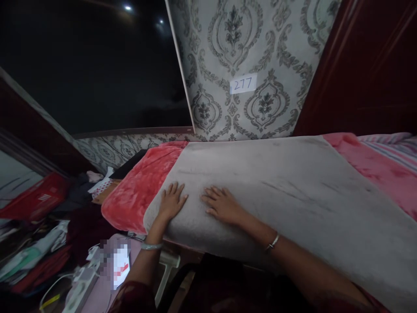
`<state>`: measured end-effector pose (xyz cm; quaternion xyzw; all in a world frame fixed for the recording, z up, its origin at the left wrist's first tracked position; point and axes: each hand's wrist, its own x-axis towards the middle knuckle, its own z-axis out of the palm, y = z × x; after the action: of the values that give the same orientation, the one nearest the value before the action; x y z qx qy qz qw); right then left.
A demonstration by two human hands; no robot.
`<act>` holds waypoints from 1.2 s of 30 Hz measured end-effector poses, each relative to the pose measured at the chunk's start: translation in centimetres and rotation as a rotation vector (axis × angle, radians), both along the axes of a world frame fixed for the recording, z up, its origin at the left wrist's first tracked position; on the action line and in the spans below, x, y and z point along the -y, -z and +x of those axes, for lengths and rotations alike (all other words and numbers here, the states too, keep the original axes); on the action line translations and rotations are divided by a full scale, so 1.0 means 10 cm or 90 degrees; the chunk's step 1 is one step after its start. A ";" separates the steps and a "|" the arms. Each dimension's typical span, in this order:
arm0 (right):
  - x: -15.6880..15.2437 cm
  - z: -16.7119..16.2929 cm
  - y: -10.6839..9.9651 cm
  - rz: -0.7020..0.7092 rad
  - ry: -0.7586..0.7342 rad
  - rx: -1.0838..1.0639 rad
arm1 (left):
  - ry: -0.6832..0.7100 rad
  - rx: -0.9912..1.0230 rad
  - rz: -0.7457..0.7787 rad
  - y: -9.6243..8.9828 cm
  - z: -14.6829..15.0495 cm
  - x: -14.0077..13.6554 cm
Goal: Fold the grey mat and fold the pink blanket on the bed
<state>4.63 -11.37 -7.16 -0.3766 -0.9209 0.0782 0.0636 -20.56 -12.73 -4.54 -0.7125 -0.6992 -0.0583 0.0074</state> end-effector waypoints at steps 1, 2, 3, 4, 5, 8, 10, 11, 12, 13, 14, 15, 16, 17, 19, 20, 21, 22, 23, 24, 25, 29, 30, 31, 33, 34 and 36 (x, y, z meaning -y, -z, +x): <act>-0.06 -0.03 0.03 0.002 -0.008 0.002 | -0.012 0.000 -0.002 0.04 -0.04 -0.01; -0.14 -0.04 0.07 0.006 -0.009 0.005 | -0.017 0.003 0.001 0.08 -0.07 -0.02; -0.22 -0.01 0.11 0.012 -0.001 0.009 | -0.017 0.008 0.006 0.12 -0.08 -0.02; -0.32 0.03 0.14 0.021 0.016 0.011 | -0.016 0.015 0.013 0.15 -0.08 -0.01; -0.42 0.08 0.15 0.030 0.042 0.016 | -0.016 0.022 0.019 0.17 -0.08 -0.01; -0.71 0.21 0.13 0.040 0.166 0.042 | -0.012 0.050 0.039 0.20 -0.07 0.00; -0.80 0.17 0.06 0.041 0.226 0.055 | -0.016 0.080 0.063 0.22 -0.07 -0.01; -0.81 0.09 0.02 0.046 0.223 0.055 | -0.023 0.099 0.081 0.24 -0.08 -0.01; -0.78 -0.03 -0.01 0.054 0.195 0.052 | -0.033 0.119 0.104 0.26 -0.09 -0.01; -0.74 -0.17 -0.03 0.061 0.145 0.045 | -0.047 0.142 0.132 0.29 -0.11 -0.02; -0.67 -0.33 -0.04 0.064 0.081 0.036 | -0.060 0.167 0.163 0.33 -0.14 -0.02; -0.60 -0.49 -0.03 0.058 0.010 0.028 | -0.069 0.194 0.194 0.37 -0.16 -0.03; -0.54 -0.63 -0.01 0.045 -0.057 0.019 | -0.074 0.224 0.223 0.42 -0.19 -0.04; -0.50 -0.75 0.02 0.030 -0.113 0.008 | -0.076 0.255 0.249 0.47 -0.22 -0.04; -0.52 -0.88 0.08 0.009 -0.170 -0.009 | -0.073 0.313 0.290 0.55 -0.28 -0.06; -0.59 -0.89 0.09 0.010 -0.164 -0.010 | -0.072 0.335 0.305 0.59 -0.30 -0.06; -0.68 -0.87 0.09 0.015 -0.136 -0.004 | -0.071 0.352 0.315 0.62 -0.31 -0.07; -0.80 -0.83 0.08 0.023 -0.093 0.006 | -0.071 0.365 0.320 0.64 -0.32 -0.07; -0.92 -0.78 0.04 0.027 -0.043 0.021 | -0.072 0.378 0.323 0.65 -0.32 -0.07; -1.04 -0.74 0.00 0.024 0.010 0.040 | -0.074 0.391 0.325 0.66 -0.32 -0.07; -1.14 -0.70 -0.05 0.016 0.063 0.059 | -0.074 0.406 0.326 0.66 -0.32 -0.07; -1.18 -0.85 -0.20 0.018 0.149 0.080 | -0.074 0.470 0.341 0.63 -0.31 -0.03; -1.11 -0.95 -0.20 0.036 0.102 0.064 | -0.081 0.480 0.341 0.62 -0.31 -0.01; -1.03 -1.06 -0.19 0.049 0.031 0.047 | -0.092 0.486 0.336 0.61 -0.31 0.01; -0.89 -1.27 -0.12 0.049 -0.118 0.021 | -0.120 0.483 0.318 0.59 -0.31 0.03; -0.86 -1.36 -0.09 0.042 -0.169 0.014 | -0.130 0.475 0.307 0.58 -0.30 0.04; -0.90 -1.47 -0.04 0.034 -0.200 0.007 | -0.139 0.454 0.290 0.56 -0.30 0.06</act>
<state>-10.05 -2.39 -6.80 -0.2268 -0.9704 0.0608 0.0556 -23.54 -13.30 -10.14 -0.5500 -0.6985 -0.4523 -0.0712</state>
